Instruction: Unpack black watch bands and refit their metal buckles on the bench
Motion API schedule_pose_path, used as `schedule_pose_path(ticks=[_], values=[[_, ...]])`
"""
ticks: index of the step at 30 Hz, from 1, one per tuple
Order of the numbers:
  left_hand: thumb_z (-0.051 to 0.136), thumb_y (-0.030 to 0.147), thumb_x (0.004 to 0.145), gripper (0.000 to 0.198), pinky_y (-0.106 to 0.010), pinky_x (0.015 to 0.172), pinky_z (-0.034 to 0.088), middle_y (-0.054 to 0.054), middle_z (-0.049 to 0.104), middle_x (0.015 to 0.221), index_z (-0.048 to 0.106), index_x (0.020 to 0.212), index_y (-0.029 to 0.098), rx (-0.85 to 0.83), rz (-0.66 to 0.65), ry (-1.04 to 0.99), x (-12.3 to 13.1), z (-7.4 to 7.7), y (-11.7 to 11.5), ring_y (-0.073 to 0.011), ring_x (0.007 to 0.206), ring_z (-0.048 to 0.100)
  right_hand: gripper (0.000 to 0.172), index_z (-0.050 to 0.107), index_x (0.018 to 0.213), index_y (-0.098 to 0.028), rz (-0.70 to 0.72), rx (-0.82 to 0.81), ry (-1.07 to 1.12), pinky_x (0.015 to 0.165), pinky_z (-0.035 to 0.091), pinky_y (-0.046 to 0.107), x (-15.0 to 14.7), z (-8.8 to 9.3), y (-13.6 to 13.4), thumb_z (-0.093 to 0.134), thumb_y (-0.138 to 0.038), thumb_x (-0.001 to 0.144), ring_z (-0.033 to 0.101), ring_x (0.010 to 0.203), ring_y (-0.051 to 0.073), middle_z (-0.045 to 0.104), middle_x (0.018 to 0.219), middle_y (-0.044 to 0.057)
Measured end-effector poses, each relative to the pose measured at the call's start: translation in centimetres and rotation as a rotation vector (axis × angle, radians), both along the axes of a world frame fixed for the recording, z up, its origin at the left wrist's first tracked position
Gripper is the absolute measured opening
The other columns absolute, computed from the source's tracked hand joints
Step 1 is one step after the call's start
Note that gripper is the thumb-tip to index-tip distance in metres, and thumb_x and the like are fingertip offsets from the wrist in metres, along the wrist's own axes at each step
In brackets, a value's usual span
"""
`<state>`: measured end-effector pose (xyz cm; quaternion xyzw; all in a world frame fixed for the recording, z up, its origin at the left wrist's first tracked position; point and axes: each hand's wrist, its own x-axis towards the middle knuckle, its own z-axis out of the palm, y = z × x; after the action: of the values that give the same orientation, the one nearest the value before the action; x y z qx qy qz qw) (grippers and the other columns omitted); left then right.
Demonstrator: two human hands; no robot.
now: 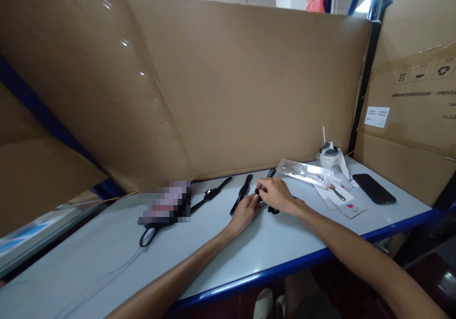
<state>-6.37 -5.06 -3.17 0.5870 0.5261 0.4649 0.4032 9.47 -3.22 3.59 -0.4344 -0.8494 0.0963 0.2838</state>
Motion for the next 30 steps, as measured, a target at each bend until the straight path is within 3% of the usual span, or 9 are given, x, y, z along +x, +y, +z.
schedule_pose_path(ticks=[3,7,11,16,21,25,30], values=[[0.056,0.076,0.081,0.055,-0.025,0.042,0.024,0.007,0.040,0.048,0.046,0.068,0.023,-0.024,-0.014,0.022,0.0,-0.2,0.2,-0.0098,0.040,0.033,0.029,0.070,0.118,-0.022,-0.041,-0.001,0.063,0.076,0.042,0.025,0.1,-0.2,0.3,0.063,-0.017,0.090,0.070,0.094,0.018,0.079,0.102,0.003],[0.052,0.073,0.085,0.053,-0.025,0.042,0.024,0.006,0.040,0.048,0.047,0.069,0.023,-0.010,-0.010,0.070,0.1,-0.3,0.4,-0.0103,0.040,0.034,0.015,0.073,0.102,-0.022,-0.059,-0.040,0.023,0.071,0.040,0.026,0.1,-0.6,0.7,0.066,-0.022,0.090,0.070,0.087,0.019,0.078,0.089,0.002],[0.048,0.069,0.089,0.050,-0.026,0.044,0.027,0.005,0.041,0.047,0.046,0.068,0.023,0.011,0.005,0.119,0.1,-0.4,0.5,-0.0113,0.040,0.037,0.022,0.075,0.098,-0.024,0.006,0.021,0.088,0.072,0.039,0.025,0.1,-0.9,0.8,0.059,-0.012,0.088,0.068,0.086,0.017,0.077,0.092,0.001],[0.047,0.060,0.093,0.045,-0.027,0.048,0.029,0.003,0.046,0.050,0.050,0.068,0.023,0.082,-0.008,0.208,0.0,-0.1,0.4,-0.0133,0.044,0.041,0.008,0.072,0.092,-0.022,-0.052,-0.069,0.164,0.067,0.039,0.025,-0.2,-1.3,1.1,0.064,-0.023,0.091,0.065,0.075,0.017,0.073,0.078,0.000],[0.046,0.052,0.096,0.042,-0.028,0.050,0.031,0.002,0.046,0.050,0.047,0.065,0.023,0.109,0.023,0.209,0.2,0.2,0.3,-0.0142,0.046,0.042,0.020,0.067,0.101,-0.020,-0.023,-0.039,0.165,0.075,0.044,0.026,-0.4,-1.5,1.4,0.066,-0.009,0.085,0.067,0.082,0.018,0.074,0.085,0.002],[0.046,0.046,0.097,0.041,-0.028,0.052,0.032,0.002,0.047,0.050,0.047,0.064,0.023,0.124,0.036,0.226,0.4,0.5,0.1,-0.0144,0.047,0.043,0.008,0.062,0.088,-0.021,-0.057,-0.188,0.251,0.068,0.047,0.026,-0.5,-1.2,1.3,0.069,-0.017,0.085,0.067,0.073,0.017,0.070,0.074,0.000],[0.047,0.041,0.098,0.040,-0.030,0.056,0.033,0.000,0.052,0.053,0.050,0.063,0.022,0.148,0.050,0.299,0.4,1.1,-0.2,-0.0158,0.050,0.046,0.012,0.055,0.079,-0.022,0.047,-0.467,0.560,0.048,0.045,0.019,-0.7,-1.3,1.3,0.061,-0.022,0.090,0.059,0.052,0.011,0.062,0.062,-0.005]])
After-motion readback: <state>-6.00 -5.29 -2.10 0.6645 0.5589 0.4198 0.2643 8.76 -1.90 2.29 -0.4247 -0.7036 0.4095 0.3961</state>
